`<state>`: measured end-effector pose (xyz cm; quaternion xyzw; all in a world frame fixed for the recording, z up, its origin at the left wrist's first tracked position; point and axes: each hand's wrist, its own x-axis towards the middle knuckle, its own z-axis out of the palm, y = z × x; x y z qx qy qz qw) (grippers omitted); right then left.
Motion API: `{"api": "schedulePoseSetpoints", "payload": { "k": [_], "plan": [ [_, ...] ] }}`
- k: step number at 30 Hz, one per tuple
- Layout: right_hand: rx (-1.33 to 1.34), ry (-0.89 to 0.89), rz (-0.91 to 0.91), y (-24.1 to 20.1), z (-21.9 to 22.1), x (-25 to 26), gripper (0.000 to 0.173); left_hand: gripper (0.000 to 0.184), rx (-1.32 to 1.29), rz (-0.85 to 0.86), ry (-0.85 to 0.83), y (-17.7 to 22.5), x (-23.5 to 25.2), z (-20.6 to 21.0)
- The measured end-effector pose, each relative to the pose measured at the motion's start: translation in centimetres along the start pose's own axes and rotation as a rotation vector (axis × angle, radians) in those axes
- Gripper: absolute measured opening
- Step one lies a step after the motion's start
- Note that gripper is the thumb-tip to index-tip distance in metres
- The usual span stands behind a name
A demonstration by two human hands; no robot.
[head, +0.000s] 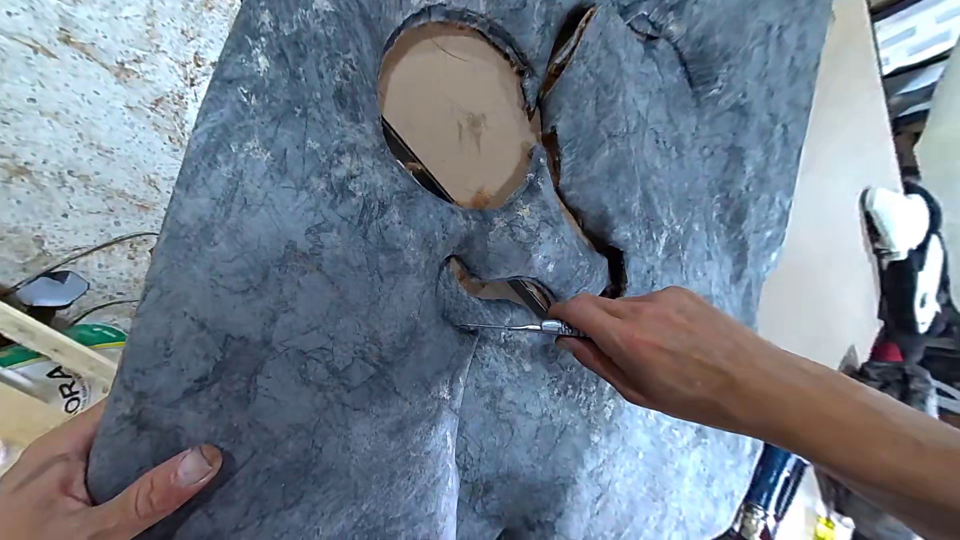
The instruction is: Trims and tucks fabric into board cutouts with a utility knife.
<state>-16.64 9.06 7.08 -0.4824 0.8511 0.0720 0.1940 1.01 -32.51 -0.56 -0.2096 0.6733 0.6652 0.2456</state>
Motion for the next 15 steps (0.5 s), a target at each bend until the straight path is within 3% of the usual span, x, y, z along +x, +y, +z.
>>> {"api": "schedulePoseSetpoints", "payload": {
  "k": [15],
  "plan": [
    [-0.124,-0.153,-0.027,-0.4,-2.4,2.1,0.013,0.037,-0.017,0.109,-0.051,-0.3,0.3,0.0]
  ]
}}
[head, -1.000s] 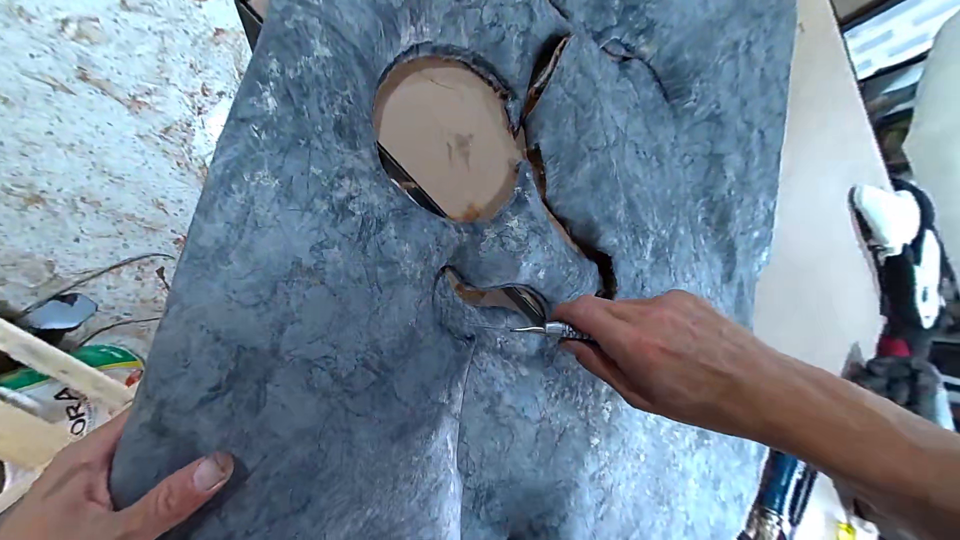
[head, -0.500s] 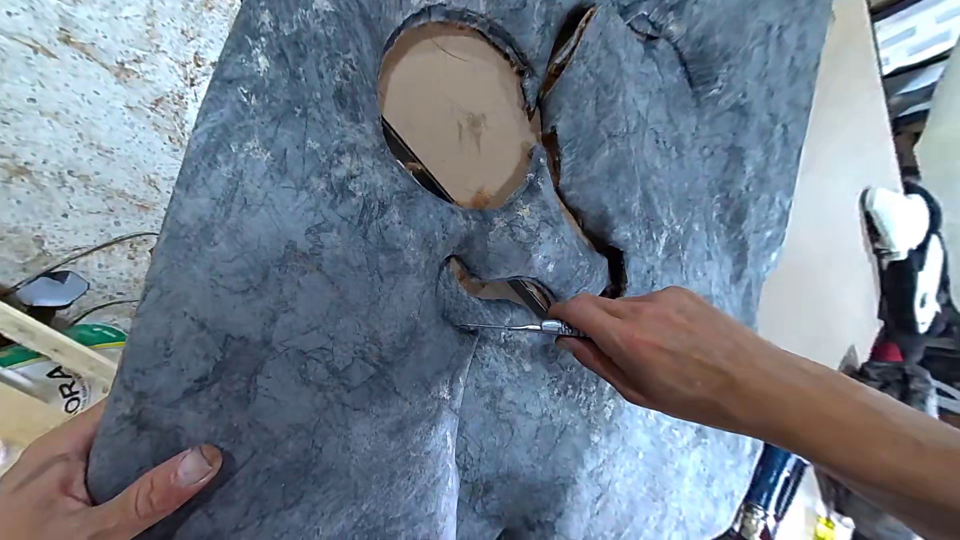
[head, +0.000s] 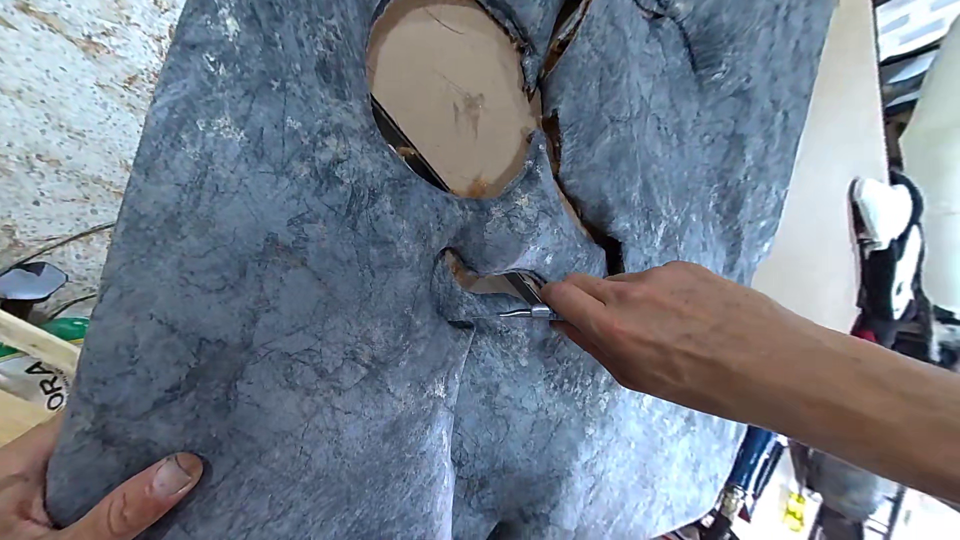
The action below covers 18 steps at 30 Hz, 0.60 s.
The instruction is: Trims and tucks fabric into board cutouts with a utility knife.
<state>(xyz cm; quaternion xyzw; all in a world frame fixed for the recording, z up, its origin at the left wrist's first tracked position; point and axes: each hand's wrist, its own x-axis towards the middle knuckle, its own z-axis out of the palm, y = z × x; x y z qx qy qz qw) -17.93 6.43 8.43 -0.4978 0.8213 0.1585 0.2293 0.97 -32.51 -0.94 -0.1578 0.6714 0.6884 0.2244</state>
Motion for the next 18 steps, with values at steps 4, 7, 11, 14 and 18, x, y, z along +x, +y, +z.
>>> {"api": "schedulePoseSetpoints", "payload": {
  "k": [4,7,11,14,18],
  "plan": [
    [0.047,0.014,0.001,-0.3,0.5,-0.5,0.013,0.036,-0.001,0.007,0.003,0.1,-0.1,0.1],
    [0.052,0.032,-0.008,-0.3,0.5,-0.8,0.013,0.035,0.002,0.0,0.002,0.1,-0.1,0.1],
    [0.04,0.012,0.018,-0.3,0.2,0.0,0.013,0.04,0.022,-0.017,0.011,0.1,-0.3,-0.1],
    [0.044,0.032,0.003,0.0,0.4,-0.5,0.013,0.042,0.048,-0.024,0.001,0.0,-0.3,-0.2],
    [0.042,0.009,0.003,0.1,0.5,-0.2,0.012,0.041,0.048,-0.01,0.003,-0.2,-0.3,-0.2]
  ]
}}
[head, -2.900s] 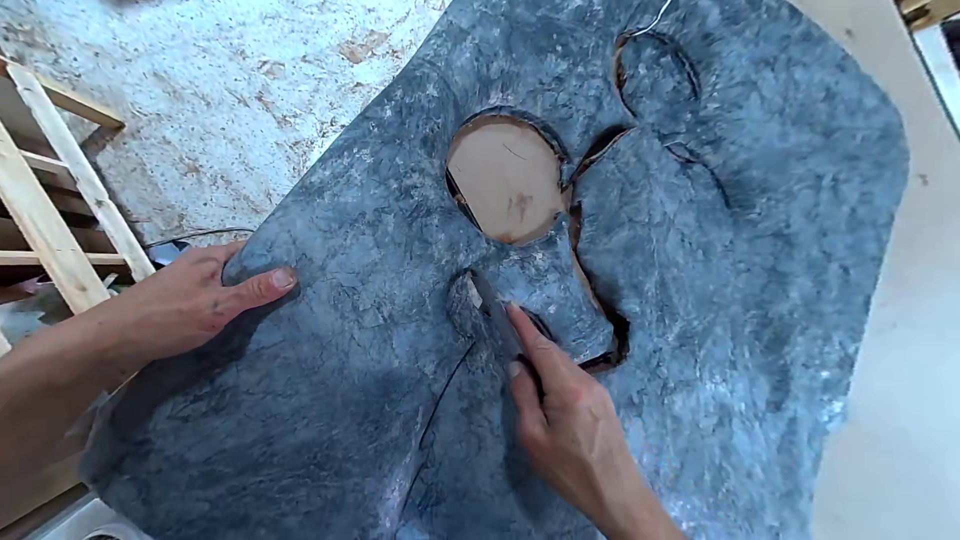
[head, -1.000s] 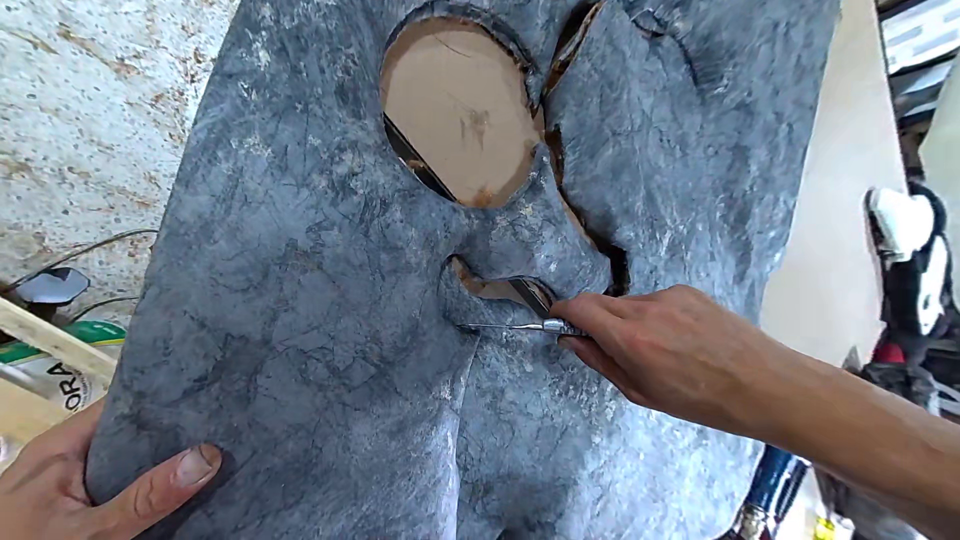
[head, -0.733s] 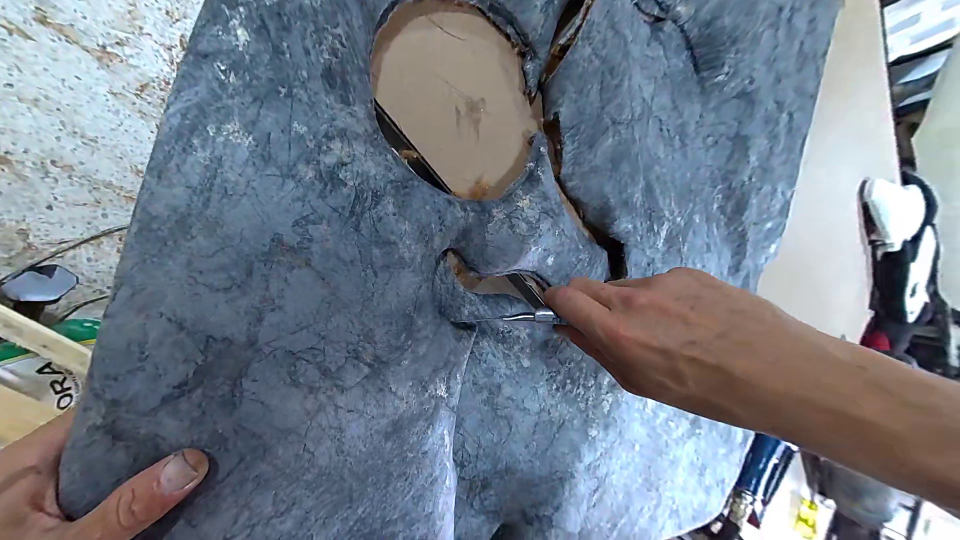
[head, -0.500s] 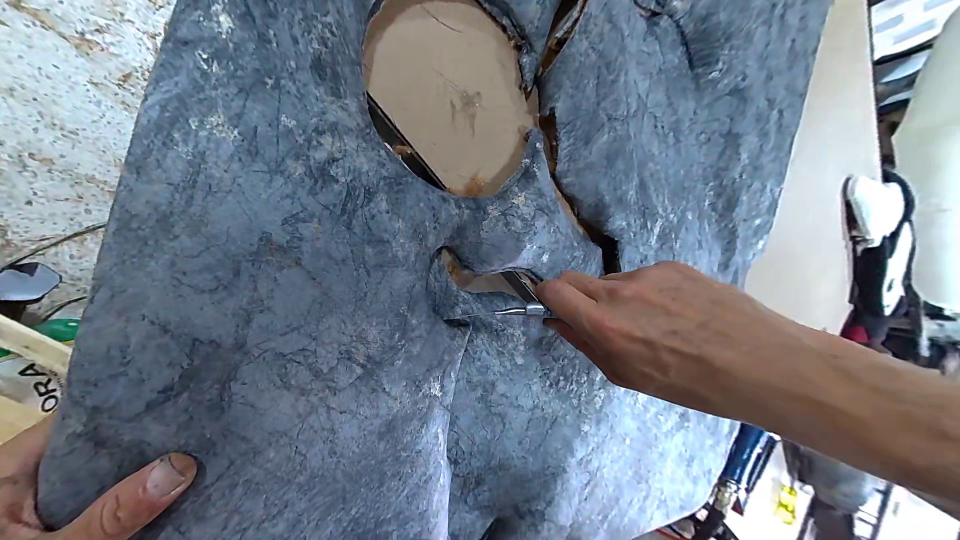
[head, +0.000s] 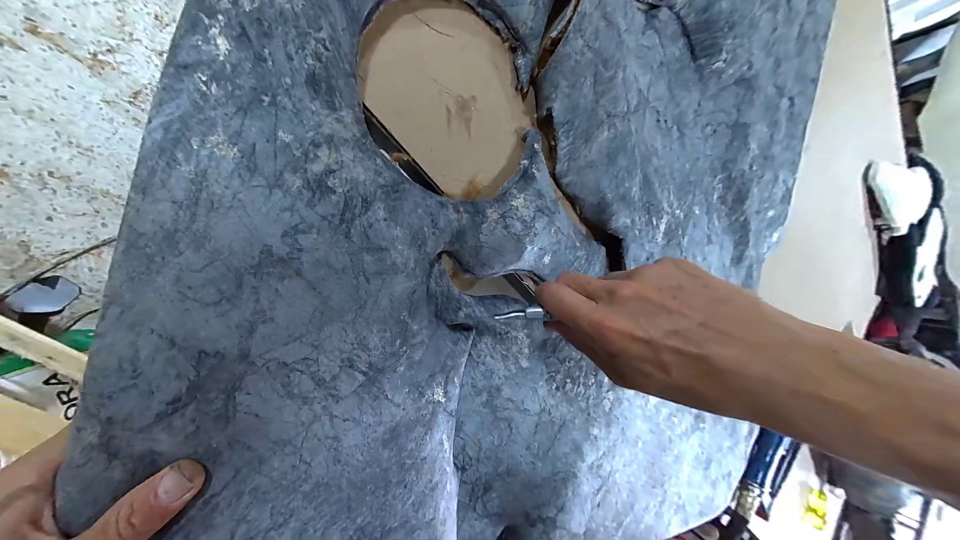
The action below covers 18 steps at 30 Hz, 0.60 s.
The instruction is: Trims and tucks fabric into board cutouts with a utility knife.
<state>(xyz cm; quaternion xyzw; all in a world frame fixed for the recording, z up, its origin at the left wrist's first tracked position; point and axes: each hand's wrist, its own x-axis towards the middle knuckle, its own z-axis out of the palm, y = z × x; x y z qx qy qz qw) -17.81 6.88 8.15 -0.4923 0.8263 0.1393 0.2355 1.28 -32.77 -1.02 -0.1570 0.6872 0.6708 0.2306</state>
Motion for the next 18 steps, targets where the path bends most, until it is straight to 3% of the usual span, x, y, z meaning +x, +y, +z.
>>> {"api": "schedulePoseSetpoints", "payload": {
  "k": [18],
  "plan": [
    [-0.023,-0.042,-0.017,0.25,-0.91,0.47,0.008,0.046,0.021,-0.019,0.002,-0.06,0.15,-0.06]
  ]
}}
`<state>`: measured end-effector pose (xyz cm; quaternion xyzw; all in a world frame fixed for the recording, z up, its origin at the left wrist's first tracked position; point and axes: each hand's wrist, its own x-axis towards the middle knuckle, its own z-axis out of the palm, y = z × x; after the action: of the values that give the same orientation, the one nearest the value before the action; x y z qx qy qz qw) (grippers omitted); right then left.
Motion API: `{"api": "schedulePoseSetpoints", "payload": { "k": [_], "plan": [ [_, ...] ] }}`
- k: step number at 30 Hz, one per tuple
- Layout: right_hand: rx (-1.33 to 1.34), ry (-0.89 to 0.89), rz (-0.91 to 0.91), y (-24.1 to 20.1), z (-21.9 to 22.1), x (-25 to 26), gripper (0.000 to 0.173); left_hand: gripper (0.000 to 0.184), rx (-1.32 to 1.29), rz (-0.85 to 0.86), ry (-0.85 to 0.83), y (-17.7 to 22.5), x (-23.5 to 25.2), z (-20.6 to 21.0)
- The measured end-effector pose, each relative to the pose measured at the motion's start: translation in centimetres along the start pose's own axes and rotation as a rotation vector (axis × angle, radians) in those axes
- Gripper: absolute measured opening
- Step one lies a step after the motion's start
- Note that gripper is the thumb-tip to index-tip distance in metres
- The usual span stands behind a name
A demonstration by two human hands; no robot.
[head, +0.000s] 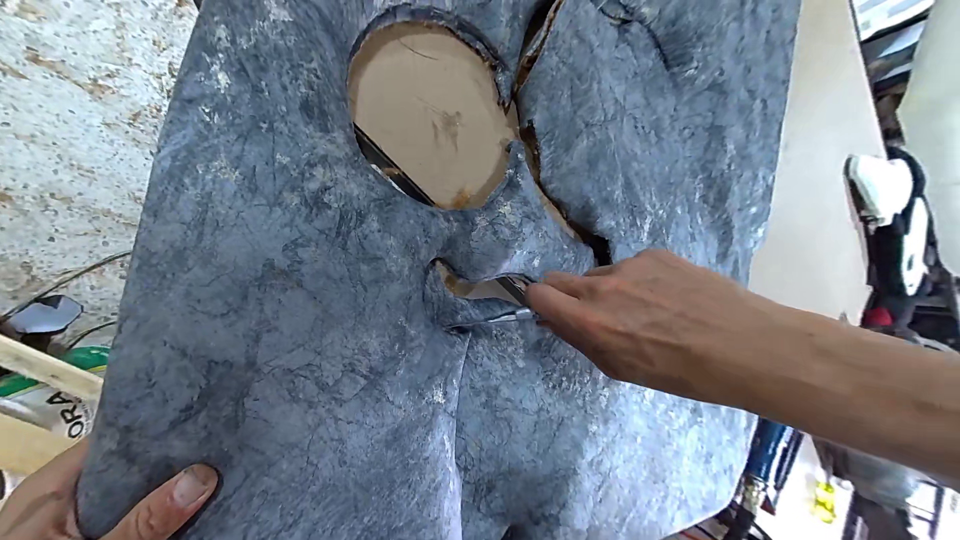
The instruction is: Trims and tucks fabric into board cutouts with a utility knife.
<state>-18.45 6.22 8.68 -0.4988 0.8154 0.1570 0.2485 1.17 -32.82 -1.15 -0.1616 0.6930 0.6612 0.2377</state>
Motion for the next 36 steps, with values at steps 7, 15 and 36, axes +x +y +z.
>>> {"api": "schedulePoseSetpoints", "payload": {
  "k": [7,15,36],
  "plan": [
    [-0.048,-0.046,0.003,-0.3,-1.2,0.6,0.005,0.051,0.011,0.023,-0.003,-0.5,0.1,-0.3],
    [-0.078,-0.088,0.033,-0.6,-1.7,1.0,0.003,0.053,0.007,0.02,0.011,-0.5,0.1,-0.2],
    [0.006,-0.287,0.24,-3.0,-1.5,2.8,0.017,0.036,-0.004,0.087,0.025,-0.6,0.2,0.0]
  ]
}}
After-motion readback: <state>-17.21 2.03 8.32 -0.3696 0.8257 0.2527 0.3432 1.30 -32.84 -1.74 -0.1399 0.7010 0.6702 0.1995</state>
